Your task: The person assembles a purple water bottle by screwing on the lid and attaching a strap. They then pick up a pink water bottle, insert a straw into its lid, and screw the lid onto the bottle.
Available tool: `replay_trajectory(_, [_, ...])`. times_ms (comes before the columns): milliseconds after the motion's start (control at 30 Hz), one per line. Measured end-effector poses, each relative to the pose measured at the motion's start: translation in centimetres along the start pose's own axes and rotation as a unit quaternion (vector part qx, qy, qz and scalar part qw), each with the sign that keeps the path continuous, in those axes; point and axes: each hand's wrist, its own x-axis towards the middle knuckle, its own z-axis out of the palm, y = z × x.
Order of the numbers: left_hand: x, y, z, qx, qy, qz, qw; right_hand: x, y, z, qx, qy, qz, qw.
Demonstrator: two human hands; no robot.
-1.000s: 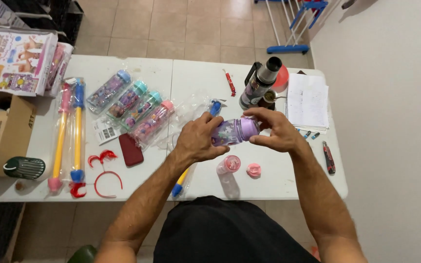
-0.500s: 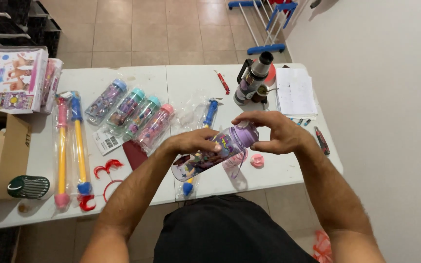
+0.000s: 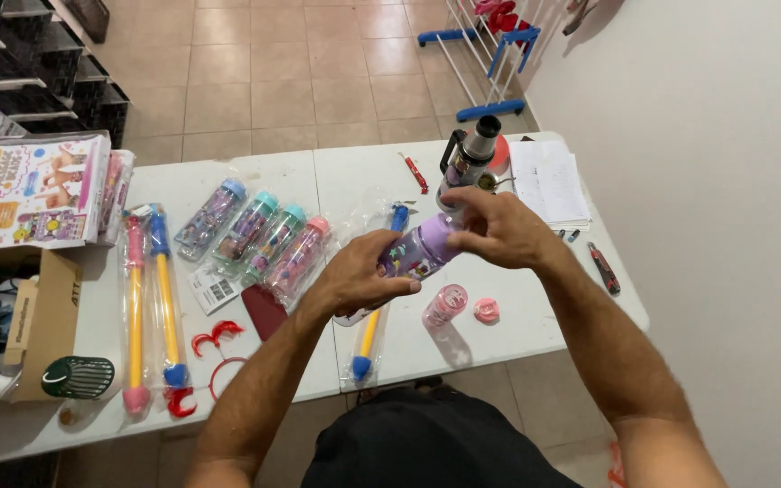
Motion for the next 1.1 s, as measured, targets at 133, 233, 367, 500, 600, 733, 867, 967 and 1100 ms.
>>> replay_trajectory(133, [0.6, -0.1, 0.1, -0.021, -0.004, -0.007, 1.0, -0.2, -0.2, -1.0, 0.067, 0.005, -0.004, 0.998])
replay_trajectory(233, [0.7, -0.5, 0.7, -0.033, -0.009, -0.005, 0.999, -1.0, -1.2, -0.7, 0.183, -0.015, -0.099, 0.978])
replay_trajectory(367, [1.2, -1.1, 1.3, -0.034, -0.036, -0.004, 0.999, -1.3, -0.9, -0.5, 0.061, -0.004, 0.004, 0.998])
replay_trajectory(500, [2.0, -2.5, 2.2, -0.094, -0.048, 0.006, 0.994, -1.6, -1.3, -0.2, 0.178, 0.012, -0.097, 0.979])
replay_trajectory(600, [2.0, -2.0, 2.2, -0.072, -0.047, 0.014, 0.996, -1.5, 1.1, 1.0, 0.06, 0.067, 0.005, 0.996])
replay_trajectory(733, [2.0, -1.8, 2.2, -0.095, -0.039, 0.001, 0.995, -0.5, 0.5, 1.2, 0.185, 0.04, -0.035, 0.981])
replay_trajectory(867, [1.6, -0.5, 2.9, 0.035, 0.122, 0.017, 0.992, 0.5, 2.7, 4.7, 0.251, 0.137, -0.001, 0.958])
replay_trajectory(967, [1.3, -1.0, 3.8, 0.093, 0.237, 0.082, 0.964, 0.7, 1.6, 7.1, 0.354, 0.204, 0.012, 0.913])
replay_trajectory(1100, [-0.1, 0.8, 2.8, -0.025, 0.197, 0.138, 0.97, 1.6, 1.6, 10.3, 0.401, 0.303, 0.033, 0.864])
